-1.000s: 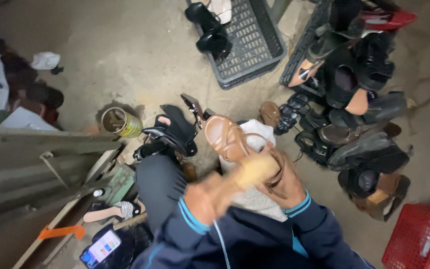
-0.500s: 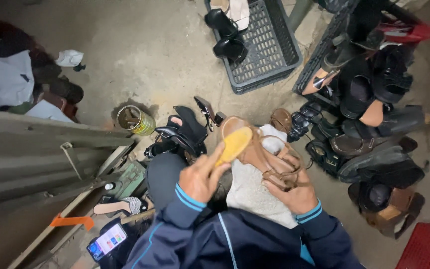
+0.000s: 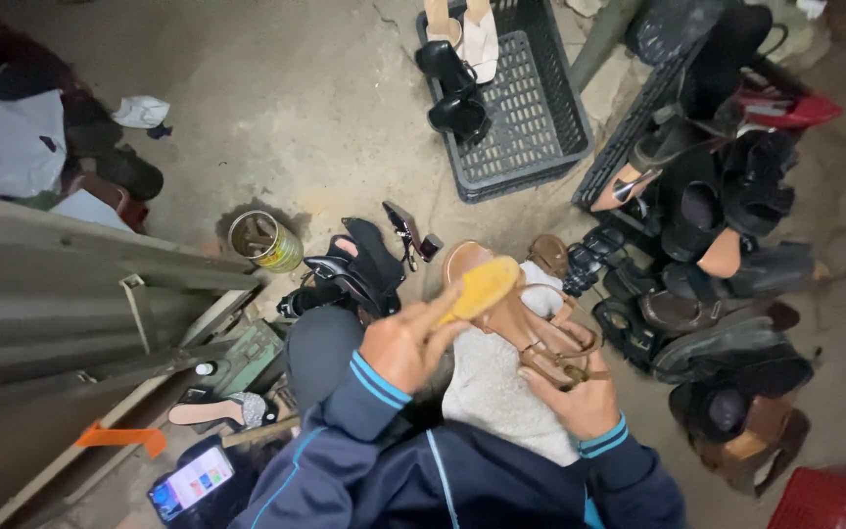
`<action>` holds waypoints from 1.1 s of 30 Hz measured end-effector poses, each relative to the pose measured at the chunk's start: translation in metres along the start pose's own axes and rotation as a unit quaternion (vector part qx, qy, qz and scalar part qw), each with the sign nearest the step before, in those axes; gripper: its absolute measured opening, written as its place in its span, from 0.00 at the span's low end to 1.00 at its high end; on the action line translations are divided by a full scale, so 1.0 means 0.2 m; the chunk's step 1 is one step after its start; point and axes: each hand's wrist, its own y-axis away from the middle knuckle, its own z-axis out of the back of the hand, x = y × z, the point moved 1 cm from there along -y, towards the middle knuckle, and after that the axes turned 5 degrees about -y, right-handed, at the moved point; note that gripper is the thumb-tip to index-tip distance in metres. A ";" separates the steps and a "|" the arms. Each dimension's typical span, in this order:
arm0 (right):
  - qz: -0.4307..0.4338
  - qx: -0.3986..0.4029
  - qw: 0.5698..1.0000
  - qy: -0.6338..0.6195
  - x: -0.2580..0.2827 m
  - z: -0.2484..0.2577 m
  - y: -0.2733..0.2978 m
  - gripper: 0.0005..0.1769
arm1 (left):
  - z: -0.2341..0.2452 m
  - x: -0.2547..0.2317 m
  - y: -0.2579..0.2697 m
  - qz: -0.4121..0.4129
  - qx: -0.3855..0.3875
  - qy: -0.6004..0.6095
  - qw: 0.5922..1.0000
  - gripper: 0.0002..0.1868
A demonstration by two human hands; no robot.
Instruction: The person sits on the floor and cleans a pair of brown sandals using a brush and a cloth. They alternate between brushing the sandals and wiping them with the cloth, handling the footwear one at a time.
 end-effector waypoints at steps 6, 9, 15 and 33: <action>-0.004 -0.093 0.993 -0.077 0.17 0.01 -0.02 0.23 | -0.02 -0.10 0.02 0.077 -0.089 0.122 0.986 0.22; -0.052 -0.098 0.970 -0.217 0.19 -0.03 -0.02 0.13 | 0.01 -0.30 0.10 -0.010 -0.066 0.103 0.992 0.22; -0.152 -0.050 0.912 -0.377 0.28 -0.09 0.01 0.33 | -0.08 -0.21 0.11 0.019 -0.115 0.133 0.984 0.23; -0.100 -0.067 0.952 -0.280 0.06 0.23 0.08 0.30 | 0.15 -0.27 0.13 0.012 -0.054 0.143 0.988 0.27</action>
